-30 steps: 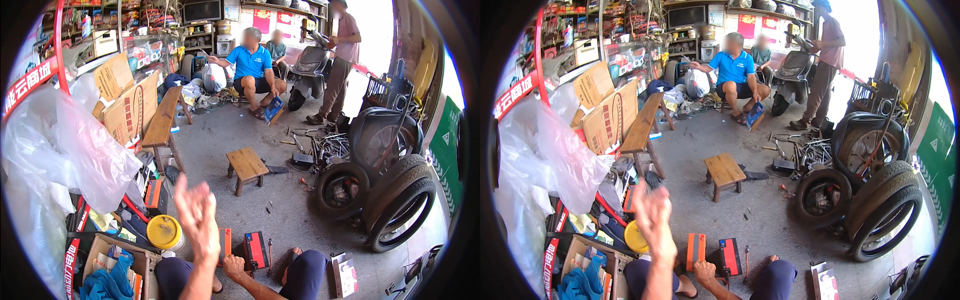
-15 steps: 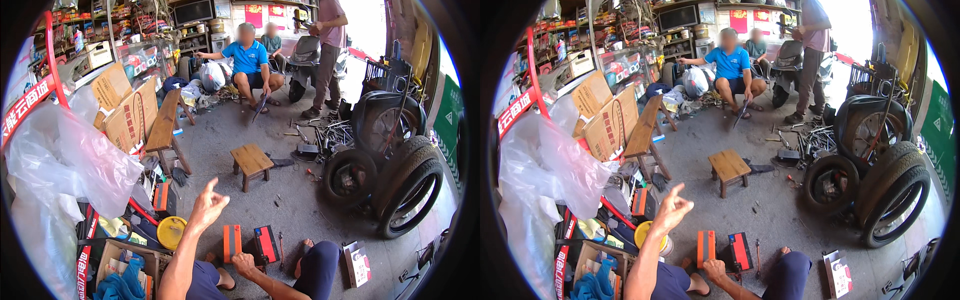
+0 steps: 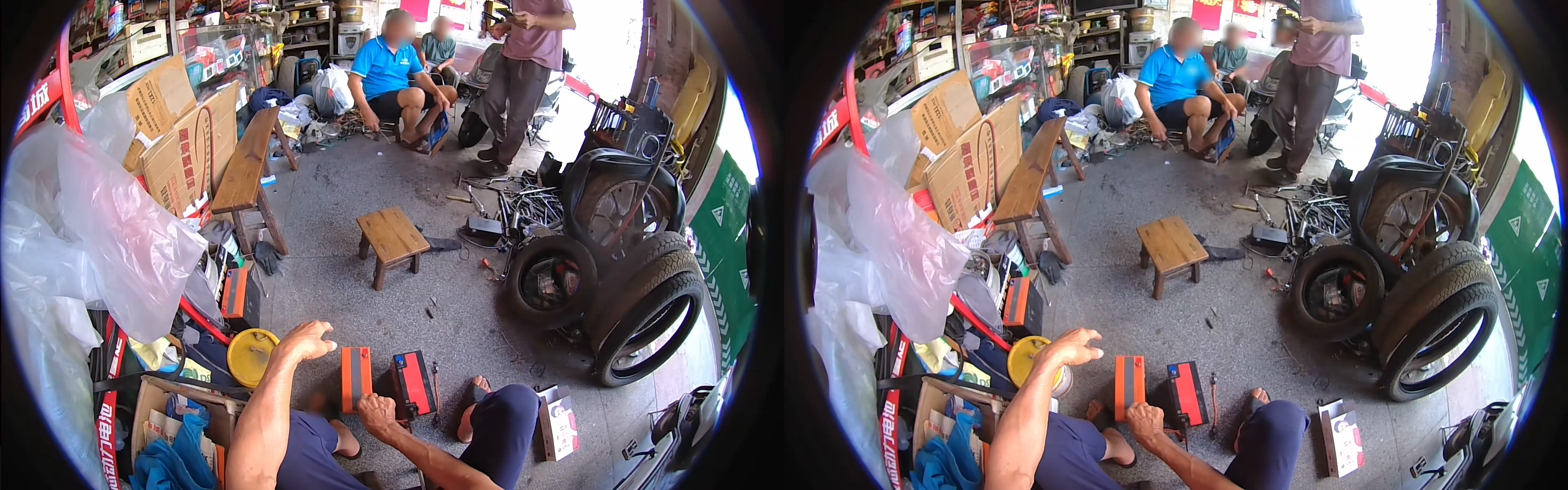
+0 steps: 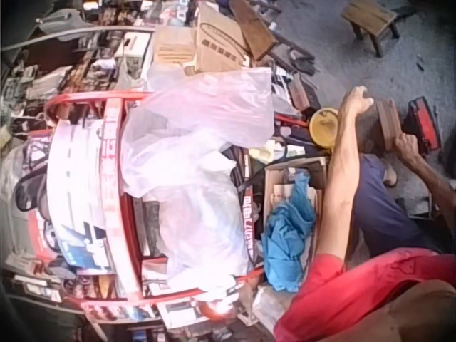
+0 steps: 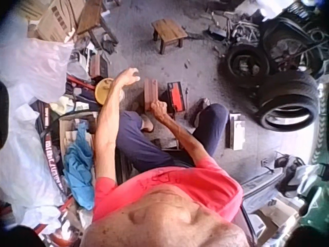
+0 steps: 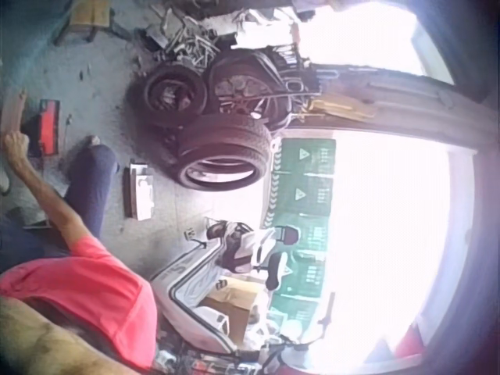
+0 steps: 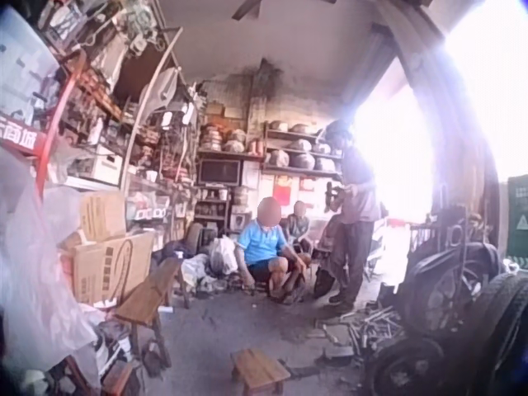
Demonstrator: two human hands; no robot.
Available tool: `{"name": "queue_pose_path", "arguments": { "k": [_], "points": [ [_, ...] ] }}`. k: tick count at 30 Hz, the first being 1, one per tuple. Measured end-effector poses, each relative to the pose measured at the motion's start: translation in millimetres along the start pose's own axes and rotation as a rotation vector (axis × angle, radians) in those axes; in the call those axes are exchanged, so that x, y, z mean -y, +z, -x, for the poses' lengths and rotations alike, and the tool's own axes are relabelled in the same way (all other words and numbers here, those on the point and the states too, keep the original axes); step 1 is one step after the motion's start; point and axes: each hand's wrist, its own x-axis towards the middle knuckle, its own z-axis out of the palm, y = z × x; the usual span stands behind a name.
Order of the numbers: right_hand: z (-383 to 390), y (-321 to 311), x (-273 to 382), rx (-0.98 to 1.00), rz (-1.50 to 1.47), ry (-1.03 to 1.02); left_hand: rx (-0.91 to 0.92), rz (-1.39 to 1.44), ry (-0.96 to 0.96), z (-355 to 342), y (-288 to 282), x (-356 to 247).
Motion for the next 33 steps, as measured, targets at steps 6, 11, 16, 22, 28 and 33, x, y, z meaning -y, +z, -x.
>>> {"name": "queue_pose_path", "arguments": {
  "k": [6,11,16,22,28,33],
  "points": [
    [3,0,-2,0.082,-0.110,0.062,0.046,0.001,0.002,0,0,-6],
    [4,-1,-7,-0.011,-0.126,0.010,0.056,-0.008,0.007,1,3,-7],
    [1,-5,-5,0.074,-0.211,0.011,0.077,-0.002,-0.005,-1,4,-1],
    [4,-1,-5,0.029,-0.119,0.044,0.105,0.027,-0.033,-3,4,-6],
    [3,-5,-5,0.050,-0.104,0.040,0.094,0.018,-0.049,1,2,-10],
    [-1,-9,-6,0.079,-0.089,0.016,0.072,0.002,-0.011,1,4,-9]
  ]
}}
